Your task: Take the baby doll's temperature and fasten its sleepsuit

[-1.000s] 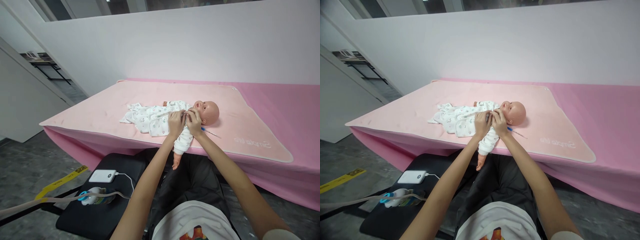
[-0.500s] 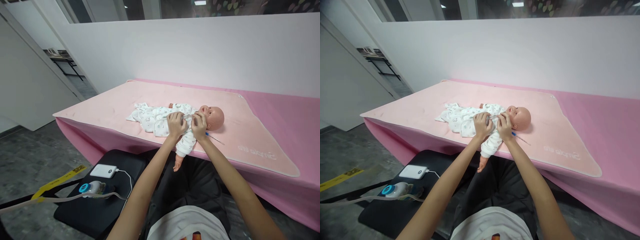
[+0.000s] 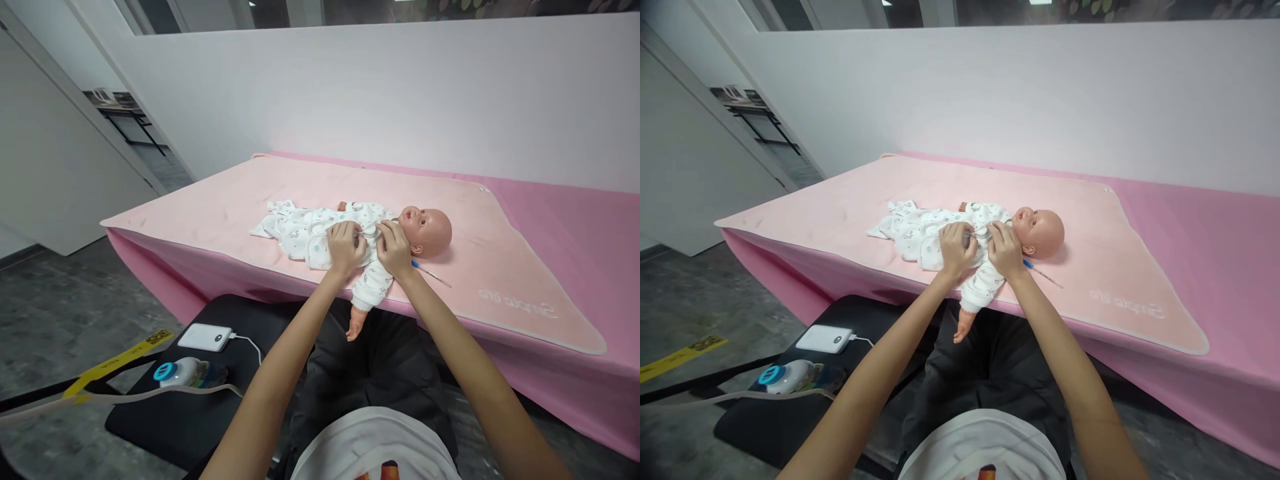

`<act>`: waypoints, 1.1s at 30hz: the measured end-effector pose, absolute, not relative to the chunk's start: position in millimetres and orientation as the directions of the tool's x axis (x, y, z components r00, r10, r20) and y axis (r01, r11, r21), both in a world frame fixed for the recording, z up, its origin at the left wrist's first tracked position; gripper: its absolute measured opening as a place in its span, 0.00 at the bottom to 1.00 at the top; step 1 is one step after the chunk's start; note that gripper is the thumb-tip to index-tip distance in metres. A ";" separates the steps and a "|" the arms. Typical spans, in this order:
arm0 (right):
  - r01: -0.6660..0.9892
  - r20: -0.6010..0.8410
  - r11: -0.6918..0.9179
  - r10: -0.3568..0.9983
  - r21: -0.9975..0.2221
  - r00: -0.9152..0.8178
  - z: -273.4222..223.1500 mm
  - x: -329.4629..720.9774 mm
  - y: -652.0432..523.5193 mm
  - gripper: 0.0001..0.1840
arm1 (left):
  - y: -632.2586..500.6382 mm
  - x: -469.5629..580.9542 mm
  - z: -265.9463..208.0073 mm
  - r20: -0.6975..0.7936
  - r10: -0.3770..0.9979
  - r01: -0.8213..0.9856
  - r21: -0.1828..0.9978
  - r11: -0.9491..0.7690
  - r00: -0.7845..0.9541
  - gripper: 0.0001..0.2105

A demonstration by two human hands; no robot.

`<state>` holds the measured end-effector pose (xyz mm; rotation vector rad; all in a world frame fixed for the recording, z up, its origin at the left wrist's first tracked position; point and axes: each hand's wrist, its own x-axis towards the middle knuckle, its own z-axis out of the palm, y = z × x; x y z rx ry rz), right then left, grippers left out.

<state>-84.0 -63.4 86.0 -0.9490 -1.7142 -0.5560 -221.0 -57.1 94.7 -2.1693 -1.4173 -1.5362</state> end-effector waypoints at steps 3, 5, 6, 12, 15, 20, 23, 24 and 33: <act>0.805 0.912 0.589 0.367 -0.076 -0.182 87.8 -84.6 -65.2 0.17 | -56.3 -221.1 94.5 0.795 0.606 0.734 0.395 -0.553 0.029 0.03; 0.809 0.893 0.580 0.409 -0.097 -0.186 89.0 -85.0 -66.1 0.16 | -55.2 -221.4 94.2 0.797 0.604 0.731 0.400 -0.553 0.021 0.03; 0.812 0.884 0.574 0.427 -0.104 -0.188 89.5 -85.3 -66.3 0.16 | -54.6 -221.5 93.9 0.800 0.600 0.728 0.404 -0.554 0.012 0.03; 0.817 0.875 0.567 0.444 -0.107 -0.193 91.9 -88.5 -65.4 0.13 | -52.1 -223.0 92.2 0.783 0.620 0.698 0.465 -0.545 -0.037 0.03; 0.825 0.888 0.559 0.418 -0.085 -0.191 91.3 -89.8 -65.8 0.11 | -53.0 -223.9 92.1 0.776 0.628 0.688 0.486 -0.540 -0.055 0.05; 0.848 0.889 0.526 0.418 -0.068 -0.188 89.2 -89.6 -67.0 0.11 | -55.1 -224.2 91.8 0.763 0.645 0.684 0.492 -0.538 -0.042 0.06; 0.849 0.883 0.526 0.421 -0.050 -0.209 89.6 -88.8 -68.0 0.11 | -55.1 -224.4 90.9 0.769 0.638 0.679 0.488 -0.549 -0.038 0.05; 0.848 0.885 0.528 0.415 -0.045 -0.212 90.0 -88.5 -68.4 0.11 | -54.9 -224.6 90.7 0.773 0.633 0.674 0.488 -0.555 -0.038 0.05; 0.819 0.891 0.565 0.417 -0.100 -0.179 89.1 -89.3 -68.4 0.10 | -52.0 -225.5 90.9 0.766 0.641 0.642 0.518 -0.565 -0.055 0.07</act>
